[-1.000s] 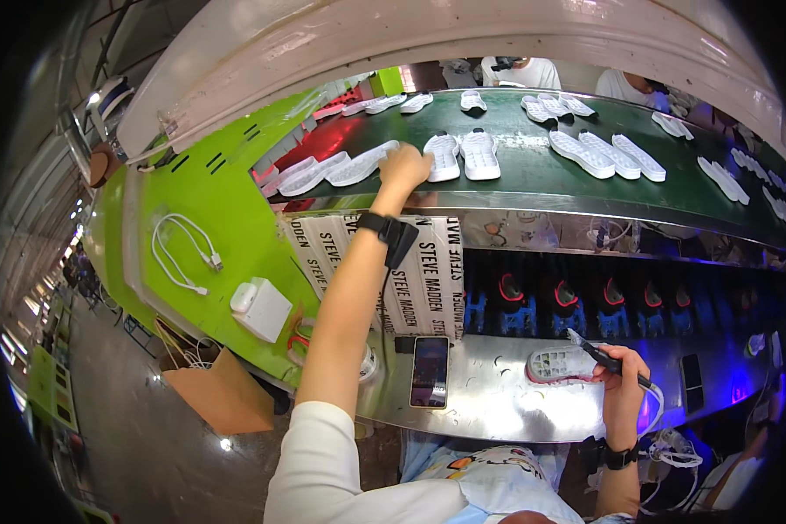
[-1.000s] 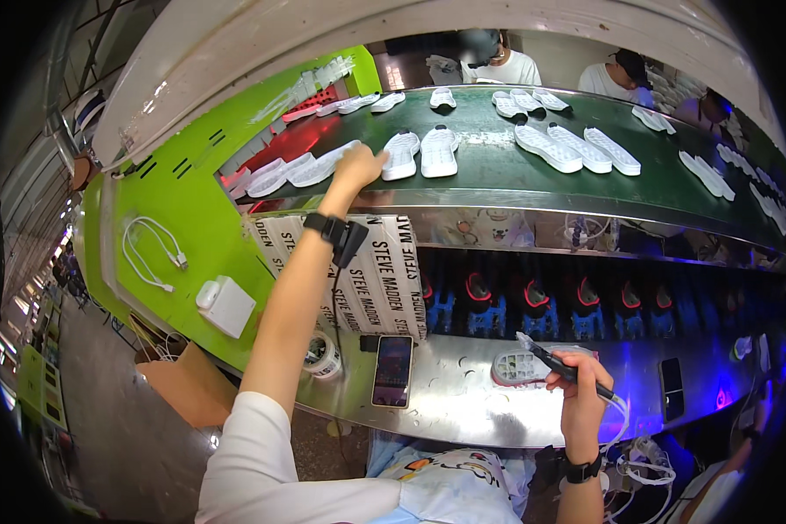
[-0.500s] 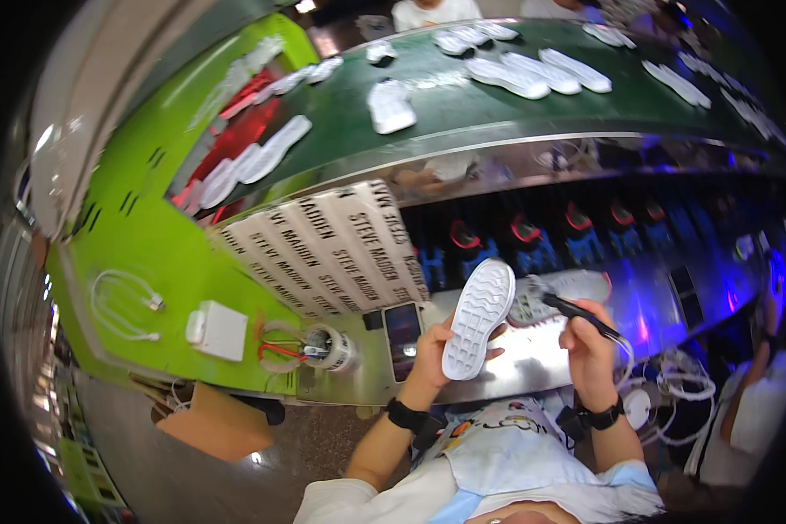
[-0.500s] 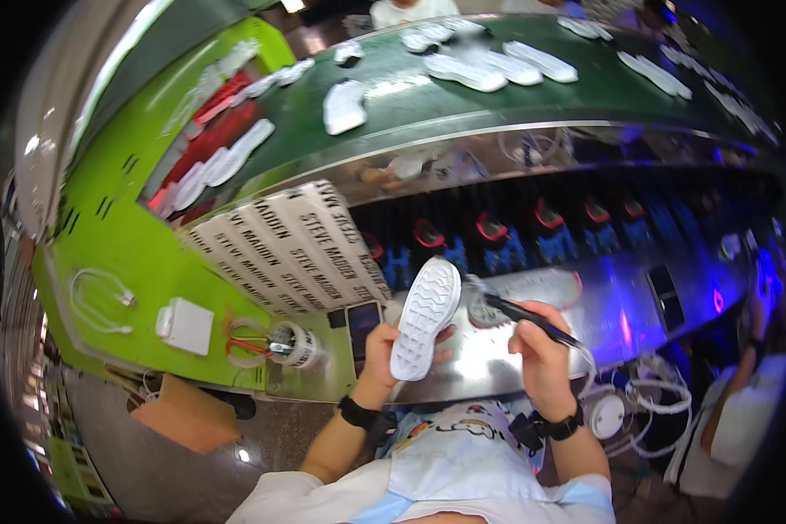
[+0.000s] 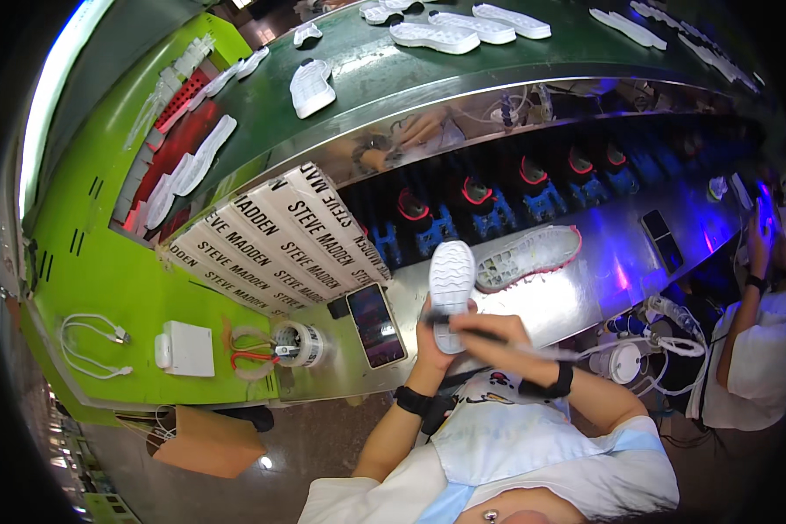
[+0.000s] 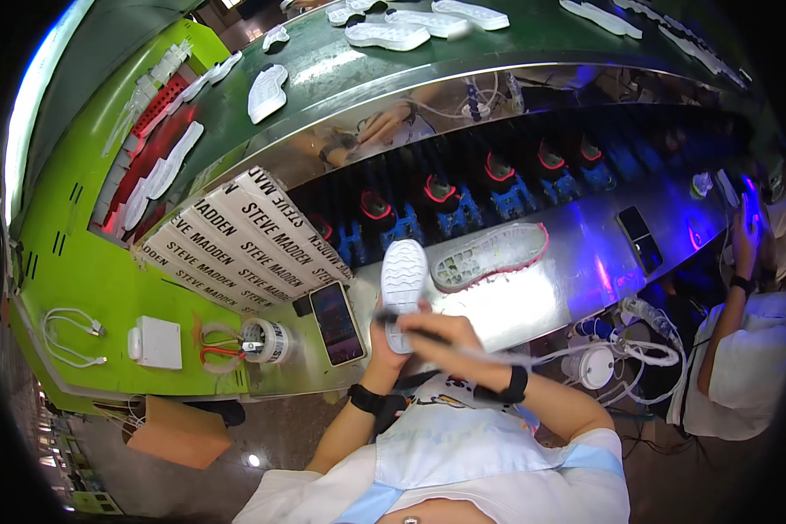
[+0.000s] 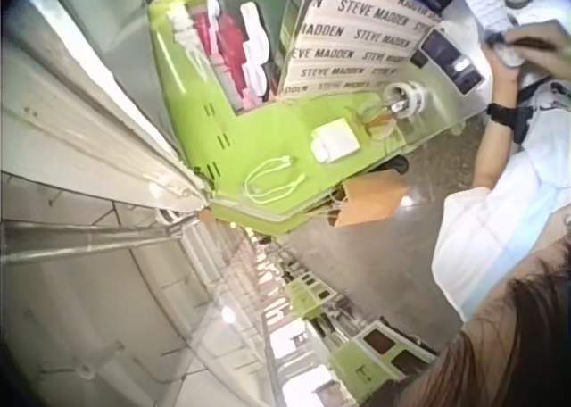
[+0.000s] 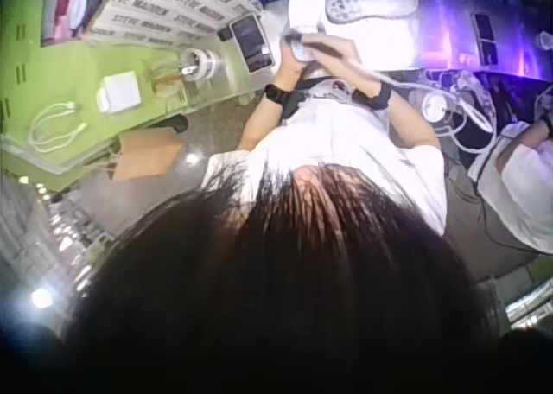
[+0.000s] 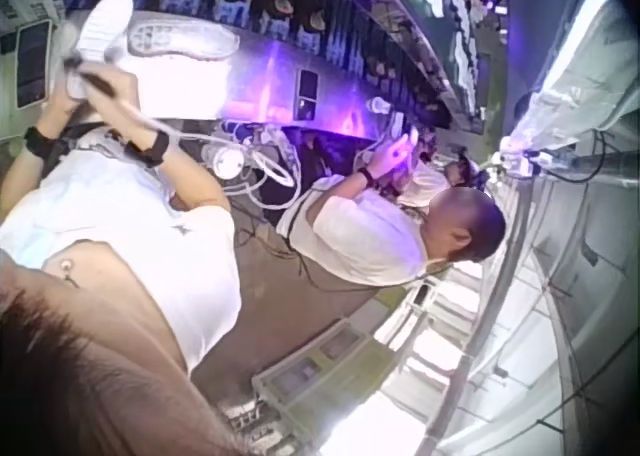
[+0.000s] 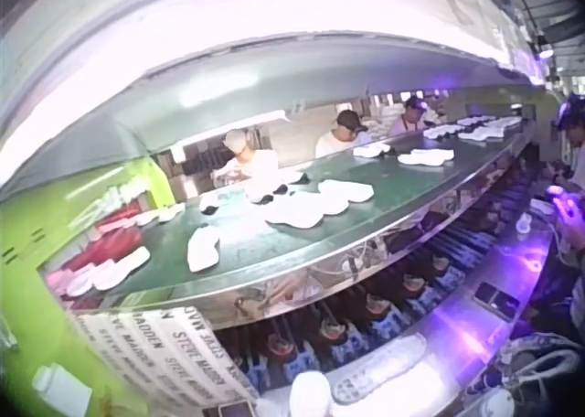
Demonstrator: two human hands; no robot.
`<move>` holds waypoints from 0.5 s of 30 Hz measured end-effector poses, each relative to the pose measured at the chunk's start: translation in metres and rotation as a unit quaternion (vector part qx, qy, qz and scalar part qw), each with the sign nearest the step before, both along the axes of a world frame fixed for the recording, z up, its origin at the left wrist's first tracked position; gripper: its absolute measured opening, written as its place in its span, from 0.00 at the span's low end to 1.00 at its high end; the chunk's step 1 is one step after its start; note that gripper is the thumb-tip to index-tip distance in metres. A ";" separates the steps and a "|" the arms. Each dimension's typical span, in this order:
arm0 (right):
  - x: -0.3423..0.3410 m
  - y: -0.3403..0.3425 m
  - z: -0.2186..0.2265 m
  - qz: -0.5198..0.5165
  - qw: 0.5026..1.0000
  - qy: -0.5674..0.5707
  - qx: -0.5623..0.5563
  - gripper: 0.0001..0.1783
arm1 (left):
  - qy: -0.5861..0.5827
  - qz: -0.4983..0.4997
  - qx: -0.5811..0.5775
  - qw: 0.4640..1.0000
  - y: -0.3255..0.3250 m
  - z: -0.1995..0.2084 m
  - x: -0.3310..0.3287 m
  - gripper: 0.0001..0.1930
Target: Inspecting and labeling shoe soles at a manufacturing station.
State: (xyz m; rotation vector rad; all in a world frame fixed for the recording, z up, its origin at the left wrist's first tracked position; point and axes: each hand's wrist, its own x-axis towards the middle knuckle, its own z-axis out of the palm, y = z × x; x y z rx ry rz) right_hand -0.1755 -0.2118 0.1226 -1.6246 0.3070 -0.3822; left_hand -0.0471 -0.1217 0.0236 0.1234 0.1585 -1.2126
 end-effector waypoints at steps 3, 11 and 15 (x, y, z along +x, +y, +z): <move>0.002 -0.007 0.005 0.043 0.985 0.076 0.146 0.13 | 0.082 0.017 -0.112 0.990 -0.011 0.008 0.008 0.27; -0.002 -0.041 0.060 0.133 0.981 0.106 0.091 0.14 | -0.216 -0.139 0.110 0.960 -0.014 0.059 0.036 0.23; -0.005 -0.045 0.047 0.272 0.940 -0.036 -0.205 0.13 | -0.361 -0.268 0.109 0.887 -0.025 0.063 0.055 0.19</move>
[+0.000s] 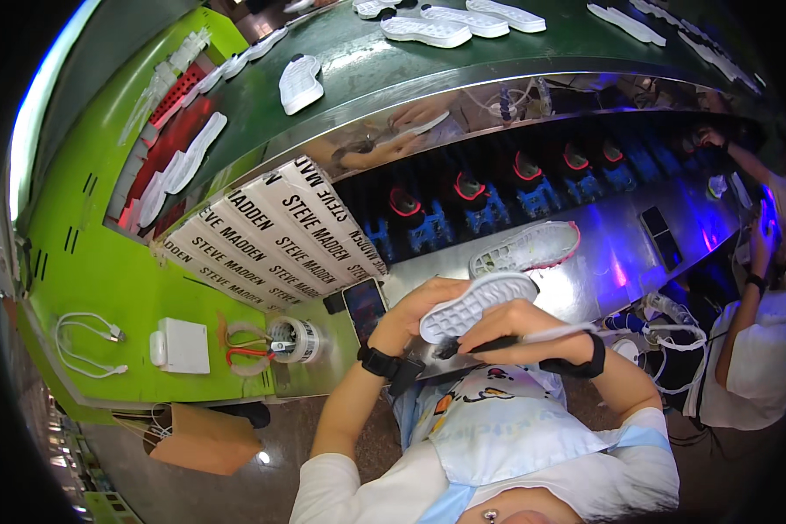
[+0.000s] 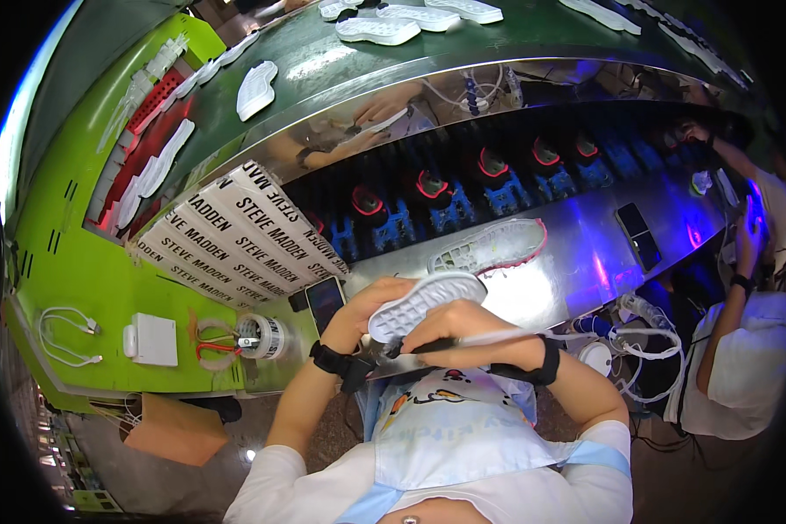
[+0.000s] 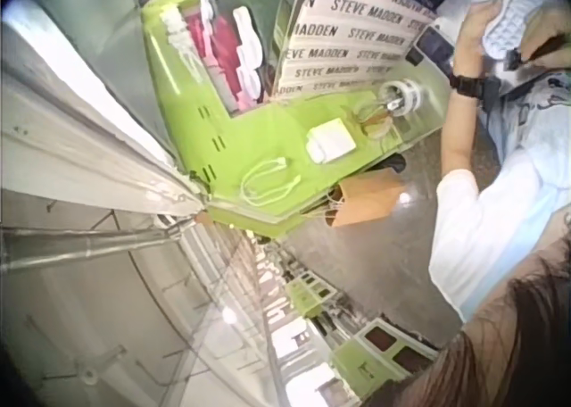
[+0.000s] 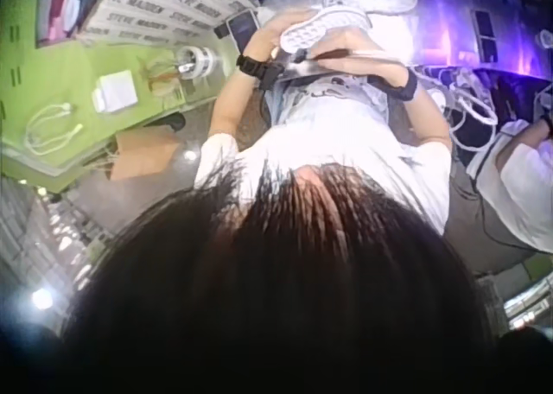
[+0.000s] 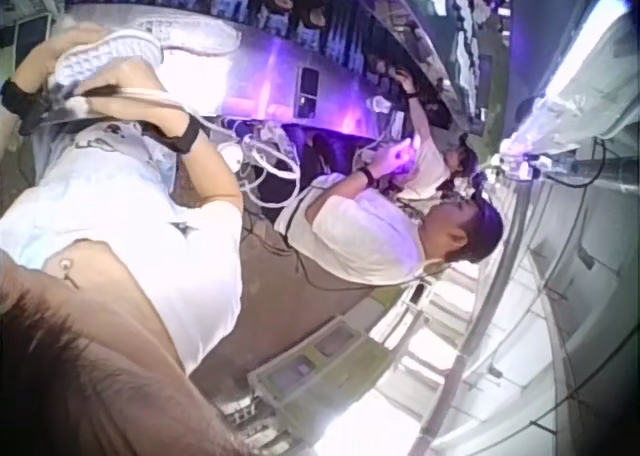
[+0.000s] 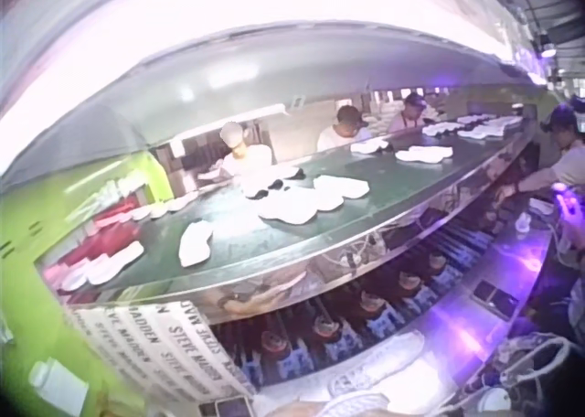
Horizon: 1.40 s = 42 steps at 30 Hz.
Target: Inspecting and labeling shoe soles at a manufacturing station.
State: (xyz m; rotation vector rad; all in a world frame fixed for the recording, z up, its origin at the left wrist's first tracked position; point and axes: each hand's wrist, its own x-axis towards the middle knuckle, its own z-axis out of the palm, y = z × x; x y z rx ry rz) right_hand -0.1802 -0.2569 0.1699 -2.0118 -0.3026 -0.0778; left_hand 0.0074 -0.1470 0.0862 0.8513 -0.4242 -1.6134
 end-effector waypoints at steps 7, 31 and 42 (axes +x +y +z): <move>-0.017 -0.023 -0.001 -0.013 0.998 0.031 0.052 0.13 | -0.028 -0.162 0.175 0.971 0.004 0.004 0.021 0.25; 0.018 0.013 -0.021 -0.194 0.935 0.081 0.286 0.13 | 0.227 0.207 -0.162 0.938 0.004 -0.017 -0.021 0.33; 0.006 -0.014 0.019 -0.055 0.994 0.085 0.052 0.07 | 0.050 0.094 0.101 0.989 0.001 0.048 -0.014 0.17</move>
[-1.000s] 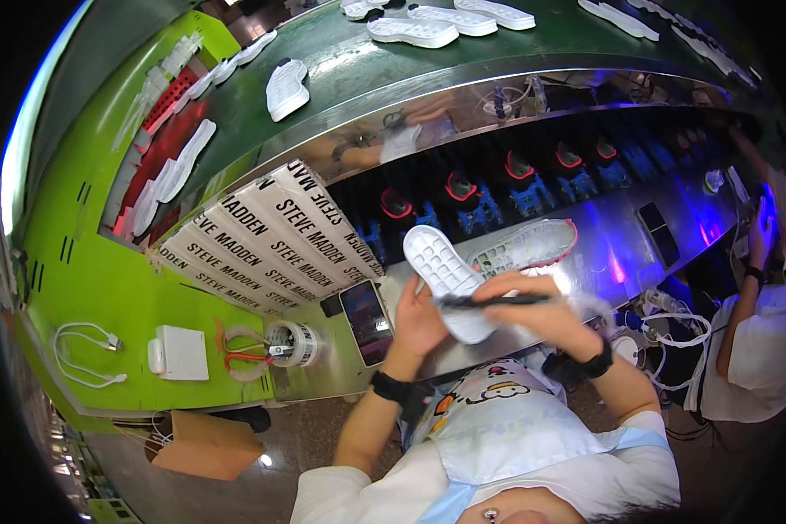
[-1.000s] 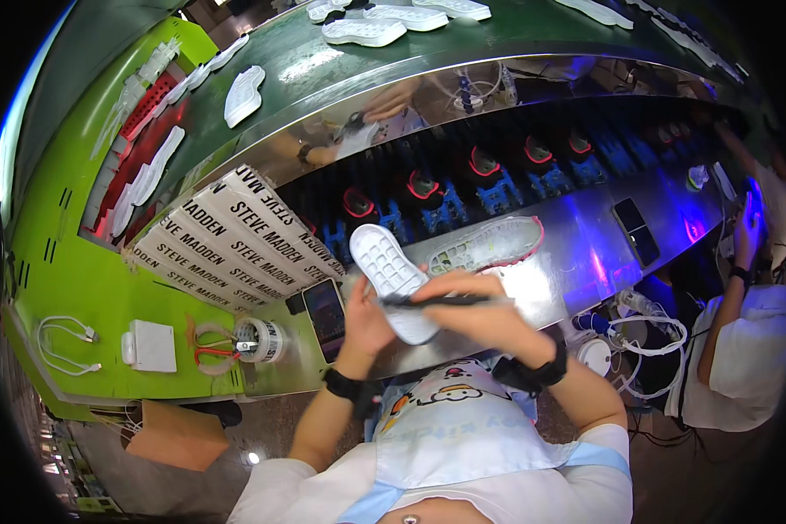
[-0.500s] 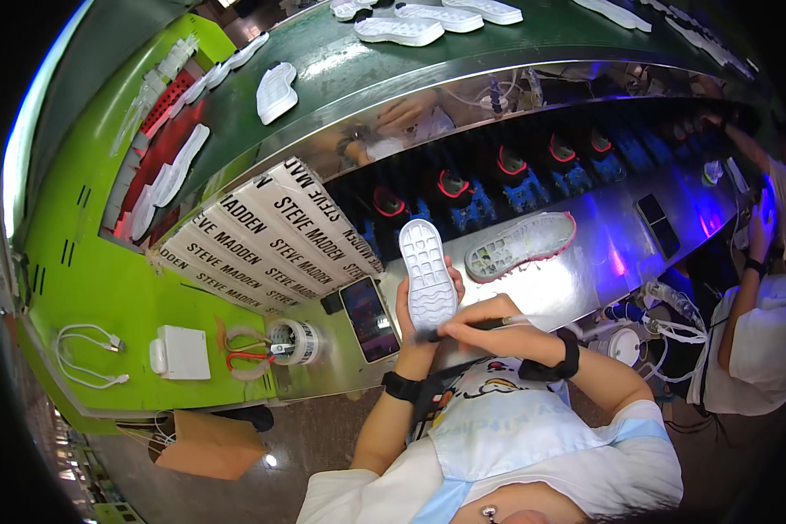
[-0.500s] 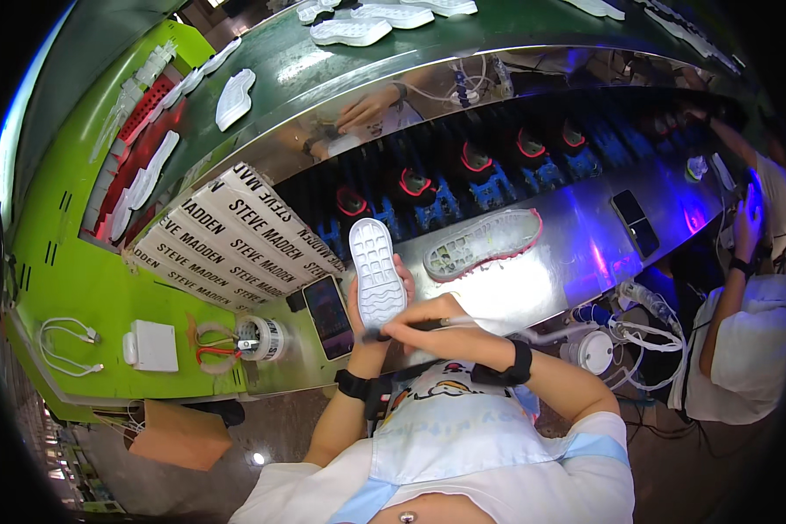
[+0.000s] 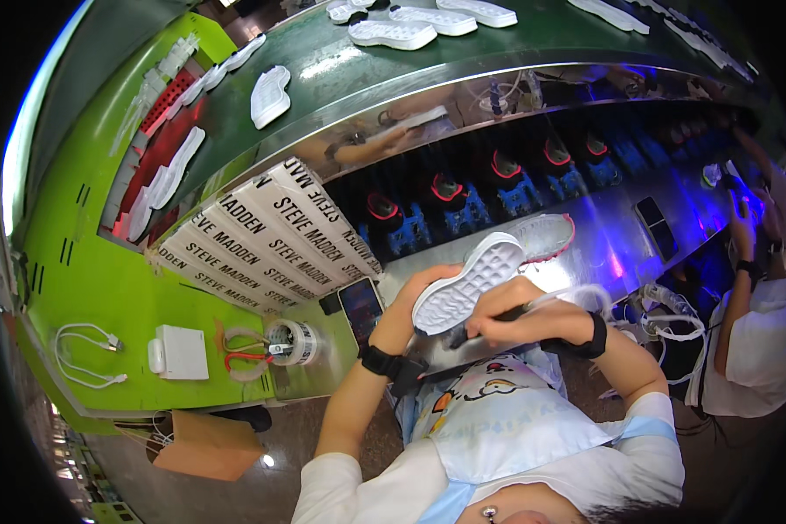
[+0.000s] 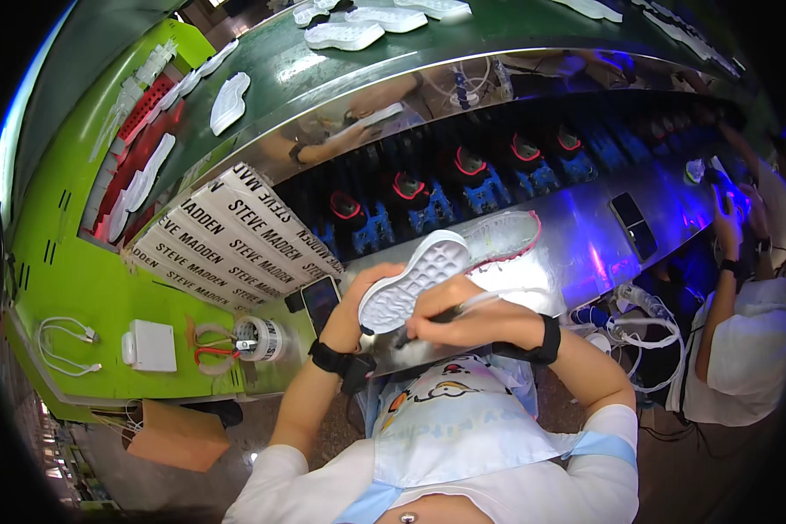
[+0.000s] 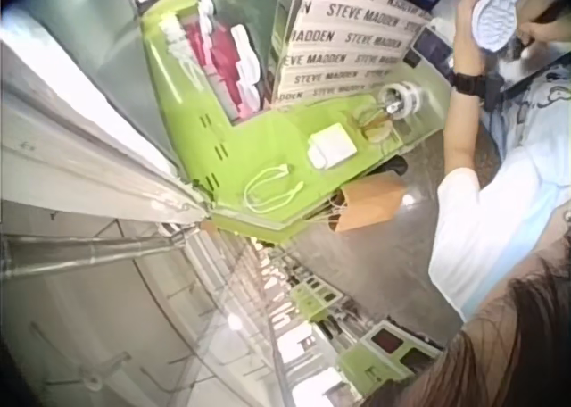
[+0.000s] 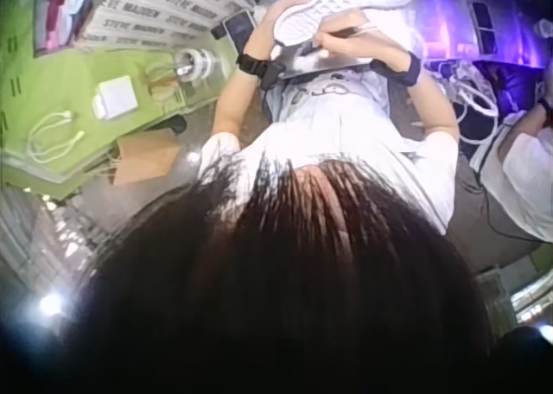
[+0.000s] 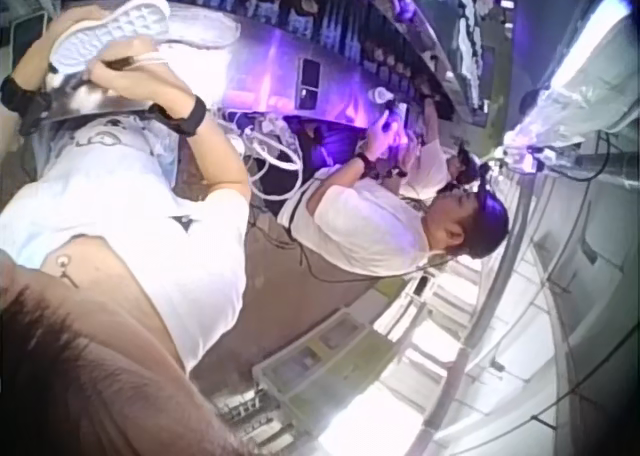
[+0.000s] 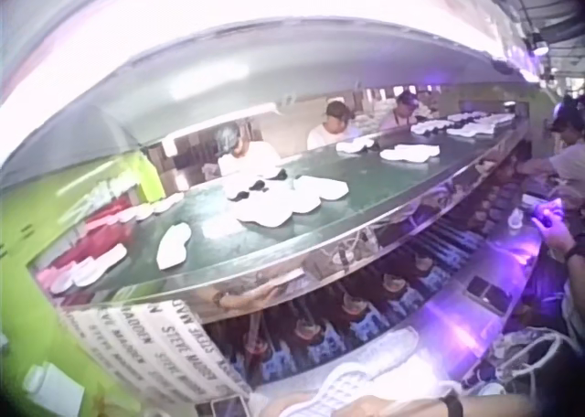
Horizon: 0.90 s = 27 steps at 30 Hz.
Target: Inspecting and labeling shoe soles at a manufacturing station.
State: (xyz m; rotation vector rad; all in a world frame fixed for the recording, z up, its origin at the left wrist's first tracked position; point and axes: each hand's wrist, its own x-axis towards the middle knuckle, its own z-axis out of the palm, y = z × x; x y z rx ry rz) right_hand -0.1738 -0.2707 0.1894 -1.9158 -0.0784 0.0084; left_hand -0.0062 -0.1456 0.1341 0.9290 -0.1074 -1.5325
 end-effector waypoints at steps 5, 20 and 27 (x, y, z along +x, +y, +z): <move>-0.005 -0.002 -0.015 -0.016 0.987 -0.157 -0.036 0.07 | -0.218 -0.007 -0.057 0.974 0.004 0.070 -0.027 0.16; -0.018 -0.009 0.012 -0.156 0.953 -0.255 0.055 0.11 | -0.048 -0.082 -0.334 0.938 -0.007 0.062 0.060 0.23; -0.010 -0.010 0.013 -0.285 0.886 -0.282 0.234 0.13 | -0.076 0.198 -0.317 0.924 0.035 0.156 0.202 0.20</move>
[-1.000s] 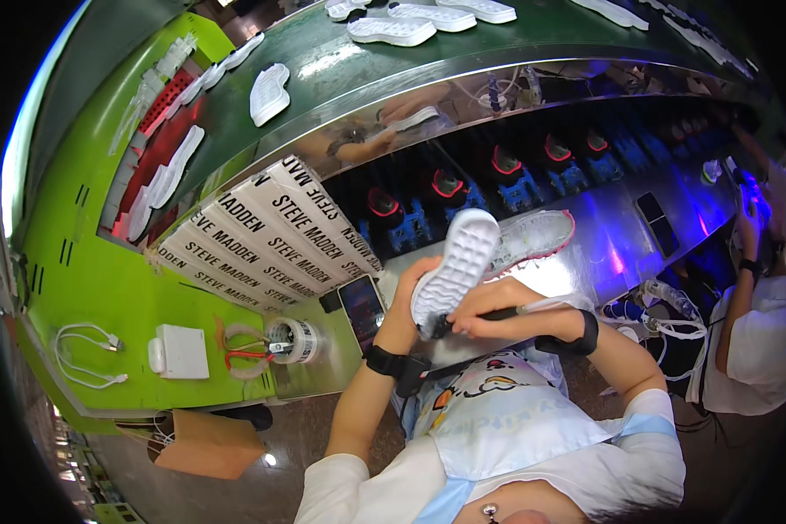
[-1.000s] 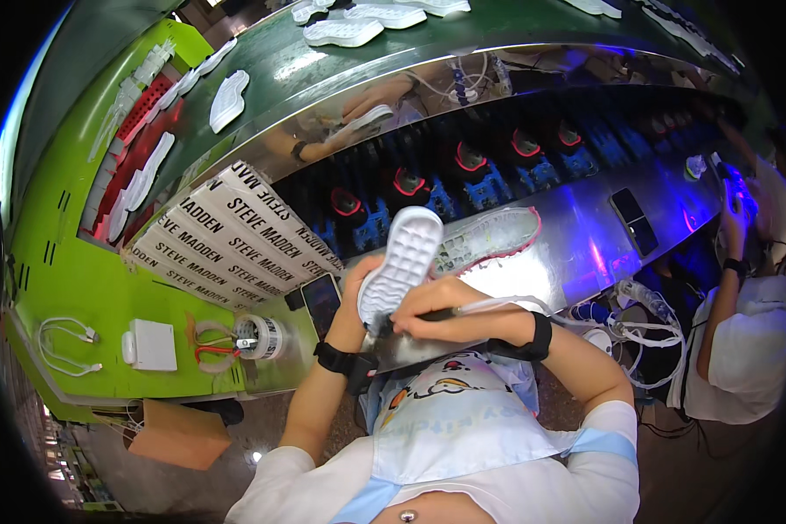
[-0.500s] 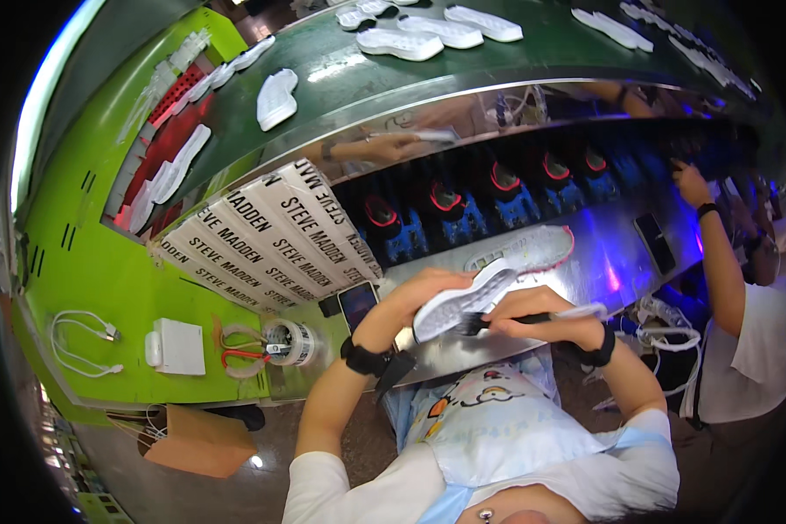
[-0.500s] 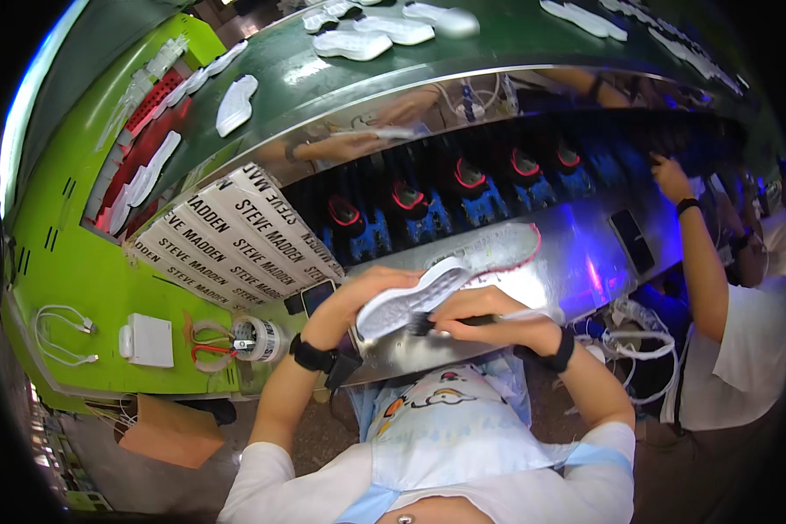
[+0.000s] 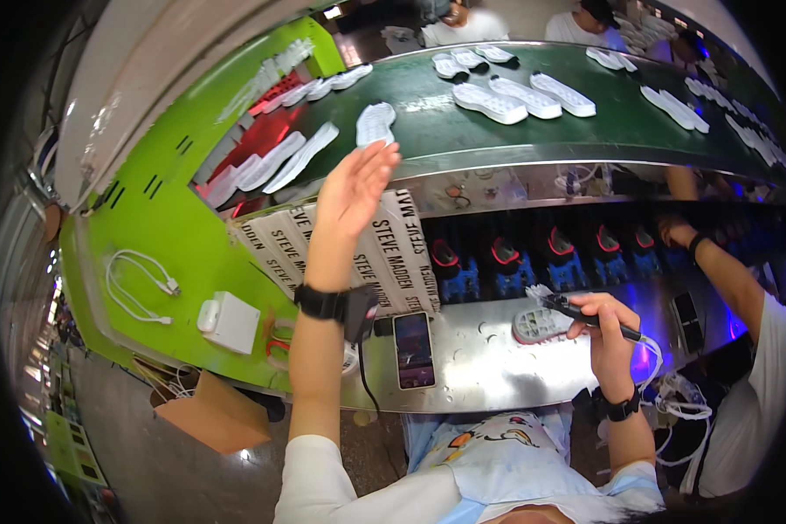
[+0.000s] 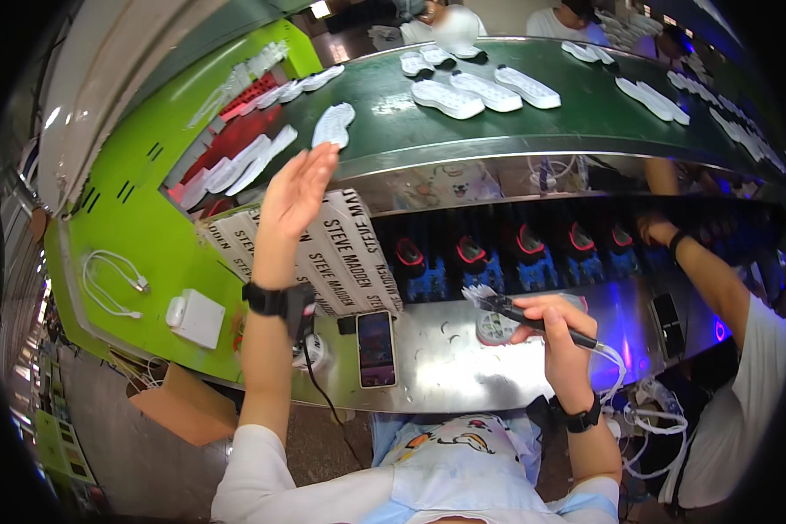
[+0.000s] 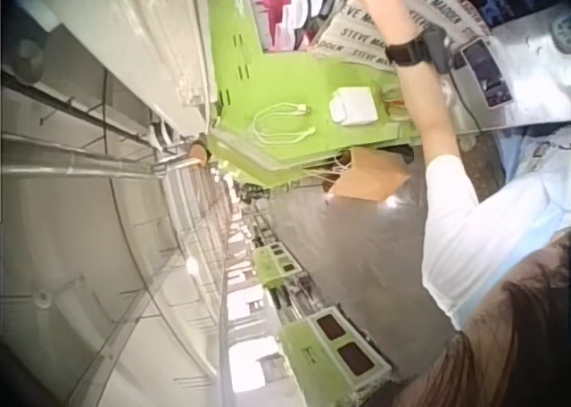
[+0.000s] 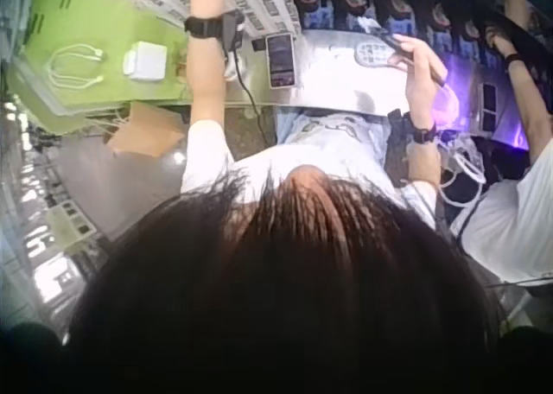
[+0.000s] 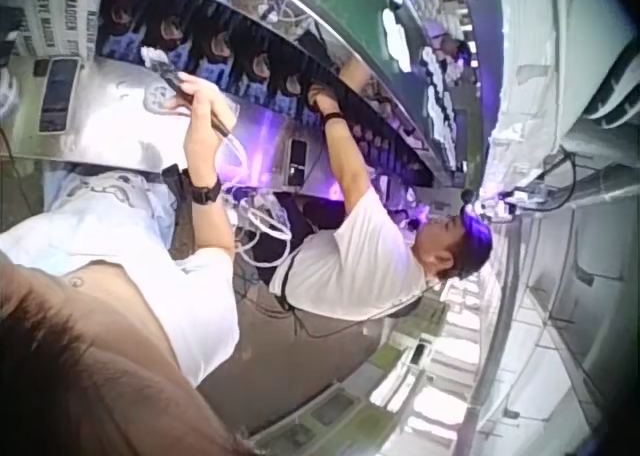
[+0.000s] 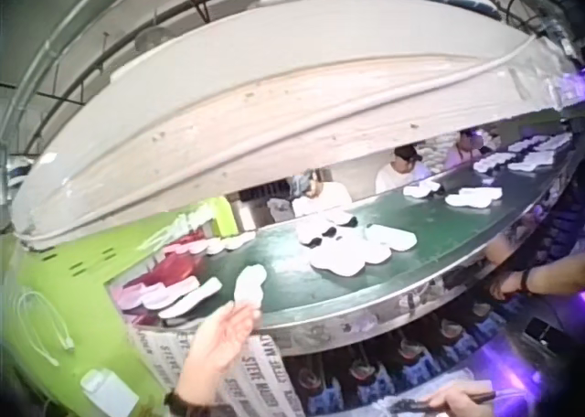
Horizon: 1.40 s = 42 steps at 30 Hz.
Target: Inspecting and labeling shoe soles at a manufacturing station.
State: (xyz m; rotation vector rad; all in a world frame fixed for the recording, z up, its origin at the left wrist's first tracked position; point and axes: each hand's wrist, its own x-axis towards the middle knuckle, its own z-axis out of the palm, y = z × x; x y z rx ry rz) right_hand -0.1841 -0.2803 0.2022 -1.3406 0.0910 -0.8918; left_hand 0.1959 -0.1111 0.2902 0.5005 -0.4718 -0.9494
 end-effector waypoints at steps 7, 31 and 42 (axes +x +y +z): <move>-0.004 0.019 -0.007 -0.007 0.999 -0.022 0.046 0.10 | -0.629 0.343 0.599 0.358 -0.021 0.031 0.120 0.24; -0.030 0.016 -0.004 -0.007 0.975 0.050 0.216 0.17 | -0.115 0.203 0.164 0.958 0.072 -0.081 -0.090 0.29; -0.001 0.066 -0.075 -0.008 0.963 0.189 -0.194 0.11 | 0.273 -0.117 0.055 0.953 -0.025 -0.275 -0.250 0.25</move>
